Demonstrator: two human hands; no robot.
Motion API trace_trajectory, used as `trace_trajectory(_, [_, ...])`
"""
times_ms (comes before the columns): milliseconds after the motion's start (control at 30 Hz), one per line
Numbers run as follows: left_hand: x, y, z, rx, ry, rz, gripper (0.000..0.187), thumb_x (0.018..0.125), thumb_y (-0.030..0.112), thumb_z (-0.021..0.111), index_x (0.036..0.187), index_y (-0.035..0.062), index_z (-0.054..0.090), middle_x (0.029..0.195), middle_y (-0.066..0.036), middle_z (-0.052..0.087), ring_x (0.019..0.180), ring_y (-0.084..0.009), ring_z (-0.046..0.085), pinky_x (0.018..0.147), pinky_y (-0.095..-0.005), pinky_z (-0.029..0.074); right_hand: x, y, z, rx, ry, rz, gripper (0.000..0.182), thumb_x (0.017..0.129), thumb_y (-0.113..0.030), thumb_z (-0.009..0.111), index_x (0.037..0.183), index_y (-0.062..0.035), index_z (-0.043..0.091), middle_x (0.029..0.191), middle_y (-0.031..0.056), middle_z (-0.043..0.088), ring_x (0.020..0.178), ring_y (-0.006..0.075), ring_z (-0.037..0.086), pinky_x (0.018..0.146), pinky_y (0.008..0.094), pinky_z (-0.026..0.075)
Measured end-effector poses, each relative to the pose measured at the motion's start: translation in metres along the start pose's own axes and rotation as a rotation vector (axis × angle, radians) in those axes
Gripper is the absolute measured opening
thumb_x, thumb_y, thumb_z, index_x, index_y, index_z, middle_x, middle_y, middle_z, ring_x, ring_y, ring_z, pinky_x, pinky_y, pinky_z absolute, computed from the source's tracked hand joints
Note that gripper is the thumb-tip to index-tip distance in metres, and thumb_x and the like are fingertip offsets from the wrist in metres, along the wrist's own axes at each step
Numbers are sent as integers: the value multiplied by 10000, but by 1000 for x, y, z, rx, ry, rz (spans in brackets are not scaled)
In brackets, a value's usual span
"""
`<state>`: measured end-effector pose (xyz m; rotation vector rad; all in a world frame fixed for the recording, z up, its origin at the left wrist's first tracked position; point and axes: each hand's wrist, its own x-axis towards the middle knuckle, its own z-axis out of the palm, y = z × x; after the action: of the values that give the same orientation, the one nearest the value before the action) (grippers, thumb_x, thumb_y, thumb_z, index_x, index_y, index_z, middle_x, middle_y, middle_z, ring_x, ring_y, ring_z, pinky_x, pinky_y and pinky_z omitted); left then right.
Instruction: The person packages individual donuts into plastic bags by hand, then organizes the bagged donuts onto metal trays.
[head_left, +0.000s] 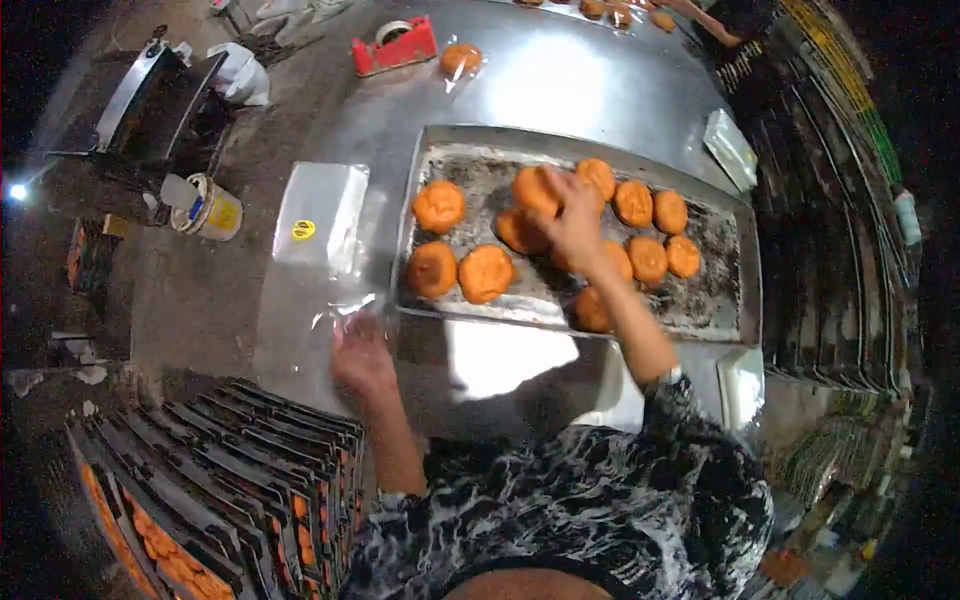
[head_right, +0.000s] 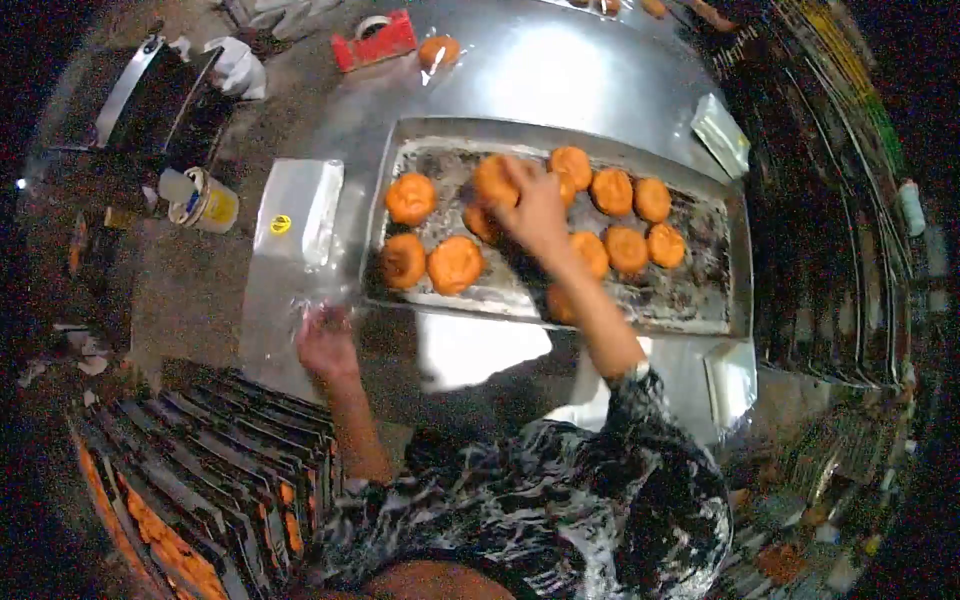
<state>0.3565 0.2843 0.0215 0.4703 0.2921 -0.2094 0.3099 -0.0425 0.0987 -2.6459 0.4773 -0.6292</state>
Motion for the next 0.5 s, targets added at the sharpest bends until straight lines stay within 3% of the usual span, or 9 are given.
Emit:
trace_trajectory(67, [-5,-32,20,81,9,-53,261,812,189,443,1004,22,496,956,-133,555,904,-240,542,786,-345,457,-54,-57,-16,210,28,-251,608,604,-194,685,1154,-37,476,1050,130,520,891,300,481,840,376,349])
trace_trajectory(133, [-53,-69,65,242,65,-239,305,805,253,438,990,16,493,971,-123,551,896,-226,540,788,-331,448,-92,-101,-32,82,-70,-373,674,563,-161,719,1168,-33,451,971,111,548,769,282,483,757,372,381])
trace_trajectory(167, [-61,-79,82,255,61,-263,305,805,253,438,990,16,493,971,-123,551,896,-226,540,788,-331,448,-100,-102,-36,74,-67,-347,674,563,-161,719,1168,-33,451,971,111,548,769,282,483,757,372,381])
trace_trajectory(233, [-75,-102,106,-1,-164,-531,297,842,260,401,977,19,510,954,-113,568,812,-220,556,775,-349,445,-118,-95,-49,213,36,13,720,560,-150,723,1196,-31,407,908,105,554,725,260,465,671,353,396])
trace_trajectory(333, [-93,-134,106,123,-281,-678,332,793,284,414,982,23,497,982,-107,545,847,-197,534,771,-325,438,-161,-82,-69,147,51,70,758,575,-148,714,1231,-20,356,897,110,555,721,262,466,648,336,404])
trace_trajectory(367, [-98,-147,91,141,-649,-686,329,792,287,462,993,31,510,960,-95,552,819,-184,542,687,-281,455,-163,-75,-78,149,139,120,774,593,-162,710,1249,-11,327,975,147,538,758,264,482,667,326,416])
trace_trajectory(400, [-101,-159,76,147,-654,-706,329,792,287,462,993,31,510,960,-95,552,819,-184,542,687,-281,455,-167,-67,-80,143,148,138,774,593,-162,710,1249,-11,327,975,147,538,758,264,482,667,326,416])
trace_trajectory(467, [-80,-178,53,148,-505,-692,312,796,277,474,991,38,519,941,-81,556,783,-164,544,613,-235,444,-157,-51,-43,555,285,112,839,580,-131,727,1275,-6,274,1008,178,502,801,267,499,688,315,434])
trace_trajectory(500, [-95,-191,48,153,-427,-677,304,798,273,480,990,41,524,931,-74,559,764,-155,545,575,-212,439,-160,-44,-42,341,273,117,822,567,-73,735,1253,11,290,1024,191,472,861,261,503,711,299,441])
